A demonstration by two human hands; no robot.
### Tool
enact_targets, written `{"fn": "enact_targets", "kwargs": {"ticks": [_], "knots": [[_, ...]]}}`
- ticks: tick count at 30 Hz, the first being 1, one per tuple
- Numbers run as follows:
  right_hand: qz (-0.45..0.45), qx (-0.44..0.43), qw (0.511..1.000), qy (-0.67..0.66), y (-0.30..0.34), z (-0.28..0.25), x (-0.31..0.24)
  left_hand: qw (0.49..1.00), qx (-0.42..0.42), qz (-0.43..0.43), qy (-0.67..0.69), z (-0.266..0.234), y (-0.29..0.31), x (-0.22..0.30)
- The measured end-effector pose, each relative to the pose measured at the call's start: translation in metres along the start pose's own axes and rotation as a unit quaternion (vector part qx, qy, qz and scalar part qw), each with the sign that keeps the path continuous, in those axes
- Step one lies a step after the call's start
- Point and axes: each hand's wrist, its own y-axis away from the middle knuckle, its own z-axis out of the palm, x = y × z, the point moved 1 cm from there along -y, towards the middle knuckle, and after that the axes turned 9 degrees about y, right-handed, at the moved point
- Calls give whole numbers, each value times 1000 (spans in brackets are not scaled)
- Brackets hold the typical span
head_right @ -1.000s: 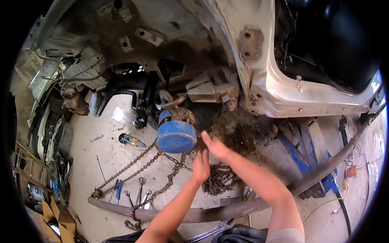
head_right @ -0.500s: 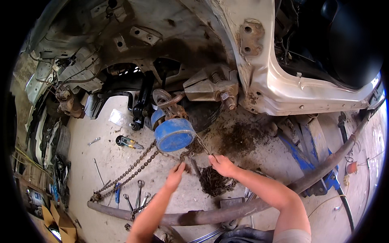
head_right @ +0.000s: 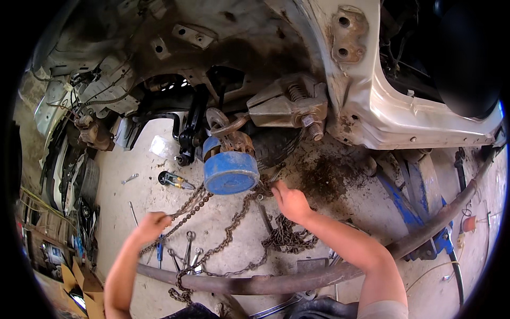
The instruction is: The person operates a blue chain hoist attached to a vehicle chassis in a workshop. They pull the chain to lift the hoist and use a metal bar to adjust the chain's position and tension. The person repeatedly manipulates the chain and the hoist body to secure the load.
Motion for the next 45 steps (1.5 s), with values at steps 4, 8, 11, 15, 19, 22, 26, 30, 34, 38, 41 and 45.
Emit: {"fn": "enact_targets", "kwargs": {"ticks": [4, 8, 11, 15, 19, 22, 26, 30, 34, 38, 41, 45], "knots": [[-44, -73, 980, 181, 15, 19, 26, 986, 88, 51, 130, 82, -63, -30], [-18, -189, 942, 275, 51, 9, 83, 930, 242, 82, 264, 145, -87, 3], [39, -367, 860, 354, 87, 1, 120, 918, 245, 108, 291, 172, -79, 12], [72, -407, 823, 390, 67, -17, 111, 906, 207, 94, 358, 186, -71, 24], [-31, -48, 997, 54, -14, -22, 24, 894, 228, 81, 377, 212, -64, 44], [-31, 34, 993, -110, -50, -6, -14, 892, 243, 97, 368, 223, -55, 42], [1, 13, 1000, 1, -40, 21, -17, 894, 270, 110, 341, 229, -47, 50], [-63, -111, 974, 186, -20, 38, -4, 906, 270, 101, 309, 230, -38, 54], [-39, -271, 933, 232, 22, 59, 6, 923, 237, 103, 284, 205, -41, 61], [-40, -385, 881, 270, 45, 77, 9, 969, 96, 122, 192, 172, -55, 52], [-30, -365, 907, 206, 40, 65, -29, 978, 12, 179, 106, 152, -60, 40], [122, -320, 939, 40, 45, 89, -89, 980, -57, 185, 57, 144, -65, 44]]}}
